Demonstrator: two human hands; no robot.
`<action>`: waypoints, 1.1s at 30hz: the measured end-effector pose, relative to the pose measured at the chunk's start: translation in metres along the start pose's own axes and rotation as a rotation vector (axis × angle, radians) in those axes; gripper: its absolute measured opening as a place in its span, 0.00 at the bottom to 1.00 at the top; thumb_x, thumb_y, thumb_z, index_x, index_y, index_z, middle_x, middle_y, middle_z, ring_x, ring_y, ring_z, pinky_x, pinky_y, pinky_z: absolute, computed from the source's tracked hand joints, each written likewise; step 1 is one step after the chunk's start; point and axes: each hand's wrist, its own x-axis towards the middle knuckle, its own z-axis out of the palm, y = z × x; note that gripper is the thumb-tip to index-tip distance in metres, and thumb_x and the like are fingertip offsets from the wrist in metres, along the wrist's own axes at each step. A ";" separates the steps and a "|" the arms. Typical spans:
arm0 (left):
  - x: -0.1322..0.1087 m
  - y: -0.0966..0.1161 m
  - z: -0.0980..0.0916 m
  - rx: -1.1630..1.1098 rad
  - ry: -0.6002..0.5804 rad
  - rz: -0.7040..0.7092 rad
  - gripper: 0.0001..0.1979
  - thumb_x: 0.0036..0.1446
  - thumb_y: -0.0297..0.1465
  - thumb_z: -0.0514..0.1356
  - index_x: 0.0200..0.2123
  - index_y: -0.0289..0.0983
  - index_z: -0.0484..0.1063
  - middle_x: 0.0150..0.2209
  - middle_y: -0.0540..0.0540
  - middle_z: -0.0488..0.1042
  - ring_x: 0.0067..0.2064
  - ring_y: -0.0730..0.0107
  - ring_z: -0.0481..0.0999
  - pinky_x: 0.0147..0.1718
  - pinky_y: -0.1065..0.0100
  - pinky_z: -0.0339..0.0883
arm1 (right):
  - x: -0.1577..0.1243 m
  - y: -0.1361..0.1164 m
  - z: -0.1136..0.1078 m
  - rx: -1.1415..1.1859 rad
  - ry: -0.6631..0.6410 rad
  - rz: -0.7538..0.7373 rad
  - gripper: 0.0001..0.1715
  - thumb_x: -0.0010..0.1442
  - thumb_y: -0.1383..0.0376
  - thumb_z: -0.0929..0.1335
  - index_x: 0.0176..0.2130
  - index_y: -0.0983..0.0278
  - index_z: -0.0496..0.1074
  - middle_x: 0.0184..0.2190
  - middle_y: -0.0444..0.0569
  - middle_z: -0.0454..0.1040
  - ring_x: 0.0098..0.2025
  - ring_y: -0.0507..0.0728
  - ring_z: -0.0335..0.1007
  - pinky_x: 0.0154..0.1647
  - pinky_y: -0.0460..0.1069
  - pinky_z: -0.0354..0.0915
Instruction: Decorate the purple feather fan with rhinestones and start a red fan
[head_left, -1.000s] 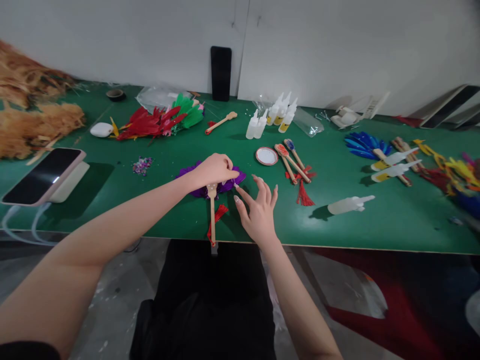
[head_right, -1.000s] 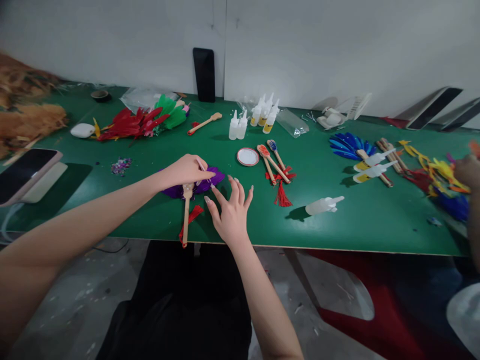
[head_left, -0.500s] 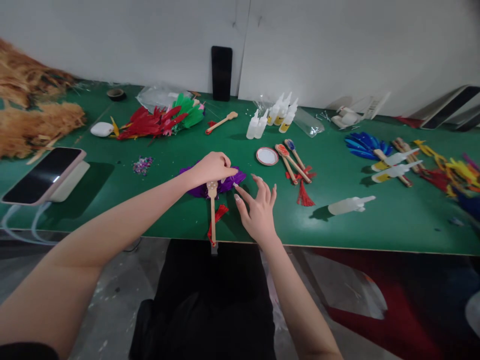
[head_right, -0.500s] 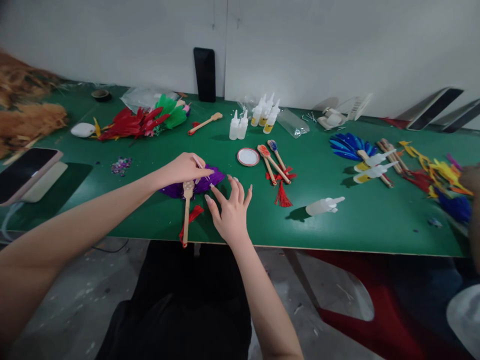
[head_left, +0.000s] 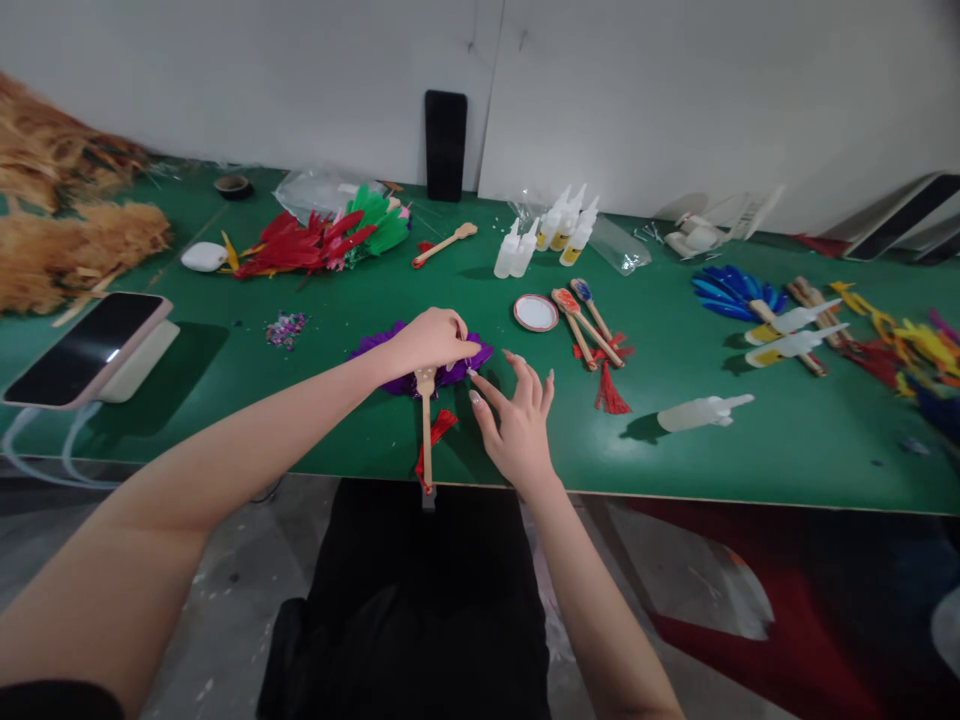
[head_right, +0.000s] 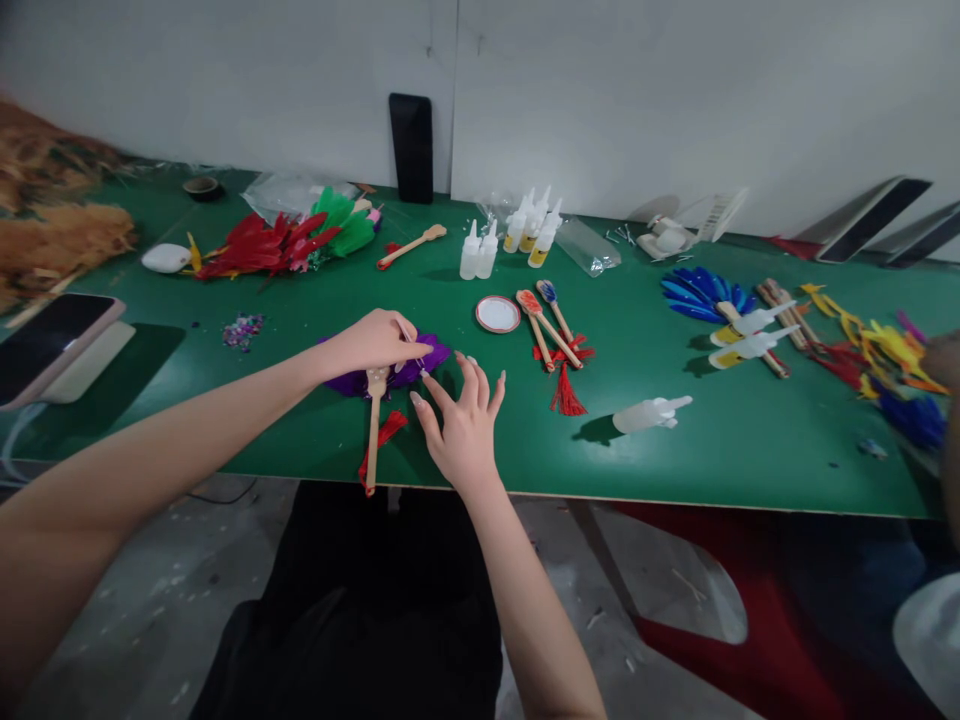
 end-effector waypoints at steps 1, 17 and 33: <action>0.000 0.000 0.000 -0.001 0.004 -0.001 0.17 0.47 0.32 0.60 0.12 0.38 0.60 0.15 0.50 0.64 0.26 0.70 0.68 0.28 0.68 0.56 | 0.000 0.000 0.000 -0.001 0.000 0.000 0.21 0.67 0.56 0.58 0.52 0.56 0.73 0.62 0.57 0.56 0.65 0.67 0.50 0.63 0.73 0.40; -0.003 0.002 -0.015 0.009 0.063 -0.015 0.19 0.52 0.37 0.59 0.13 0.37 0.62 0.16 0.50 0.64 0.28 0.69 0.68 0.33 0.69 0.59 | 0.005 0.002 0.000 0.110 0.015 0.031 0.23 0.68 0.57 0.56 0.51 0.56 0.74 0.62 0.54 0.53 0.66 0.65 0.47 0.65 0.70 0.41; -0.029 -0.023 -0.056 -0.037 0.622 0.353 0.19 0.66 0.36 0.45 0.54 0.43 0.67 0.39 0.47 0.75 0.45 0.66 0.72 0.44 0.66 0.64 | 0.009 0.011 0.003 0.267 0.024 0.060 0.32 0.70 0.56 0.48 0.50 0.57 0.75 0.63 0.52 0.52 0.69 0.62 0.41 0.67 0.69 0.36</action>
